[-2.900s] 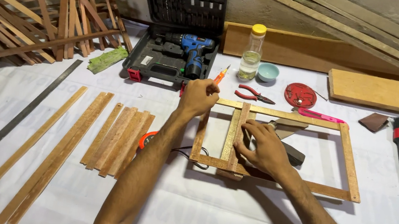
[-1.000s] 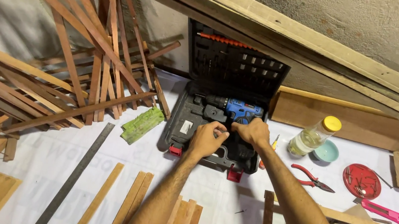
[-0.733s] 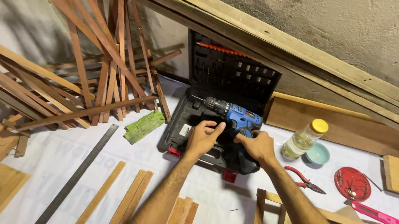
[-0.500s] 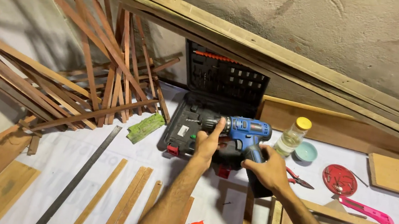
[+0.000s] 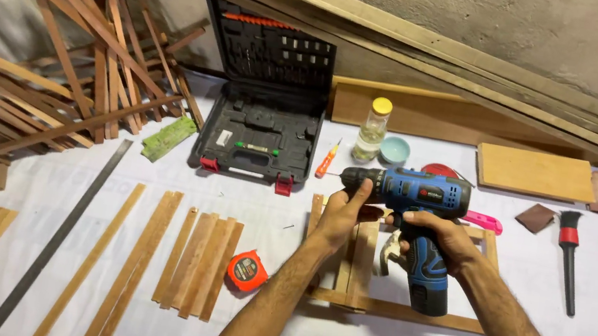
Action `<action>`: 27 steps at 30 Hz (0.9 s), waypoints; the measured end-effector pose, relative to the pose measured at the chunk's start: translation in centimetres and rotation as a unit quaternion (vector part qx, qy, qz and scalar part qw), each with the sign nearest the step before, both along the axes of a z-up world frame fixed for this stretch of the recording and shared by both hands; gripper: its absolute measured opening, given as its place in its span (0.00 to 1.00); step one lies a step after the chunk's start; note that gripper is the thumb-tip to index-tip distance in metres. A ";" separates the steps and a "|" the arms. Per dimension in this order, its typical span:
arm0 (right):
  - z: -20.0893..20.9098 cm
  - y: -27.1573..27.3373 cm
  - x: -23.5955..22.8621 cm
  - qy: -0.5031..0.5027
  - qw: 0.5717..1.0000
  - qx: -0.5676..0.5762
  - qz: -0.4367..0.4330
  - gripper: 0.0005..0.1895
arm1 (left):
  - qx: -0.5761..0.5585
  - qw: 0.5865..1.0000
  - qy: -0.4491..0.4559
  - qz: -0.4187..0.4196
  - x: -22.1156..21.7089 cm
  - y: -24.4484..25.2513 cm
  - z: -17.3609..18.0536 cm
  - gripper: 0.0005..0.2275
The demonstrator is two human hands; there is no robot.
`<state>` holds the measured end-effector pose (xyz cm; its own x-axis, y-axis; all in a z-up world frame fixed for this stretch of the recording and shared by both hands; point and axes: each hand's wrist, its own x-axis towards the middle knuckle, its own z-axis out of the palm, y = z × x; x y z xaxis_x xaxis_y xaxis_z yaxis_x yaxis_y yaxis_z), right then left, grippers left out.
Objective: The person measures a rectangular wooden frame with a tape measure and a steel ruler, marks a position, and fits a wooden crossbar across the frame. They then hold the crossbar in place and hammer nails into it to secure it to the frame.
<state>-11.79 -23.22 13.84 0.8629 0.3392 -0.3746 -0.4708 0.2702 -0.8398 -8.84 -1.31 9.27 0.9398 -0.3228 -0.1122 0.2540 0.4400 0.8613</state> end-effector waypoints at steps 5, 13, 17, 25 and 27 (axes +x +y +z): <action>1.0 -3.9 0.0 -0.024 0.994 -0.099 -0.035 0.20 | 0.451 0.876 -0.104 0.137 -3.8 -2.6 -3.1 0.22; 1.5 -5.7 -0.2 -0.061 0.964 -0.258 -0.013 0.15 | 0.611 0.744 -0.163 0.217 -4.8 -5.3 -6.4 0.24; 1.2 -5.7 0.0 -0.054 0.961 -0.271 0.016 0.16 | 0.627 0.723 -0.167 0.237 -4.1 -5.6 -8.1 0.19; 1.1 -6.1 0.6 -0.048 0.950 -0.304 0.041 0.16 | 0.630 0.732 -0.141 0.219 -4.0 -6.1 -7.8 0.19; 0.8 -6.4 0.7 -0.039 0.955 -0.293 0.036 0.16 | 0.622 0.729 -0.154 0.241 -4.0 -6.1 -7.7 0.20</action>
<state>-11.13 -29.61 14.68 0.8781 0.1500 -0.4545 -0.4011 -0.2875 -0.8698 -12.82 -7.45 1.53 0.9531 0.2247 0.2029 0.0394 -0.7565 0.6528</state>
